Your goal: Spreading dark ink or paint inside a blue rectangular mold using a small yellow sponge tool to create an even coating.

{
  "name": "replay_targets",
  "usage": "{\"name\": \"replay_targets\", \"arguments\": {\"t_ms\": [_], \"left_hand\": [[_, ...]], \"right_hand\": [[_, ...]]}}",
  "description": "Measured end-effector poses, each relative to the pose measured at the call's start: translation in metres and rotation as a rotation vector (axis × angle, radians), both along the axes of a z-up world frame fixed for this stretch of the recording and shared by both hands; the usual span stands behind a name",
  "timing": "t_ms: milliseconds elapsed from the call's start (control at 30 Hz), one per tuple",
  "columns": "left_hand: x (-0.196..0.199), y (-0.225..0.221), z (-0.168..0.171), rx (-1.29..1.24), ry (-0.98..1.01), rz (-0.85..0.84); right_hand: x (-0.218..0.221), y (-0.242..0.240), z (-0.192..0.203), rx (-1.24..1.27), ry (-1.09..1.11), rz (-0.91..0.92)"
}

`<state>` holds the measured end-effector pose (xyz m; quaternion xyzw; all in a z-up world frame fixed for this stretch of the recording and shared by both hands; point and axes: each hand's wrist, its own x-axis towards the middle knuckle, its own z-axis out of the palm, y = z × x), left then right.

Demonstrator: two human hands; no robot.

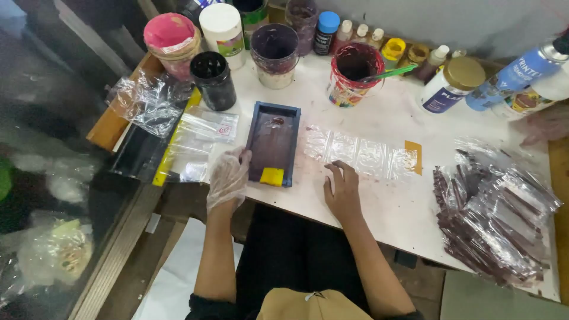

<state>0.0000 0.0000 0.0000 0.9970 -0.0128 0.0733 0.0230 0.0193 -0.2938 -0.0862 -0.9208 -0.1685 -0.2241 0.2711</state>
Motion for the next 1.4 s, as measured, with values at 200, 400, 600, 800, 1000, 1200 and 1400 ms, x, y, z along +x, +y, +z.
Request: {"name": "replay_targets", "arguments": {"t_ms": [200,400,600,800,1000,1200,1400], "left_hand": [[-0.001,-0.005,0.021,0.175,0.208,-0.069],[0.014,-0.012,0.009,0.128,0.046,-0.166],[0.038,-0.066,-0.001,-0.471,-0.041,0.133],[0.070,-0.079,-0.079,-0.415,-0.131,0.112],[0.066,-0.087,-0.069,-0.322,-0.221,0.106],[0.062,-0.088,-0.055,-0.318,-0.222,0.048],[0.062,-0.075,-0.075,0.181,-0.181,-0.259]], "right_hand": [[-0.002,0.003,0.016,0.066,0.086,0.019],[-0.002,0.000,0.020,0.199,0.180,0.009],[-0.007,0.000,0.030,0.357,0.291,-0.022],[-0.008,-0.001,0.034,0.329,0.416,-0.012],[-0.006,-0.002,0.035,0.201,0.465,-0.007],[-0.005,0.000,0.035,0.133,0.479,-0.038],[-0.006,0.003,0.040,0.126,0.477,-0.047]]}}
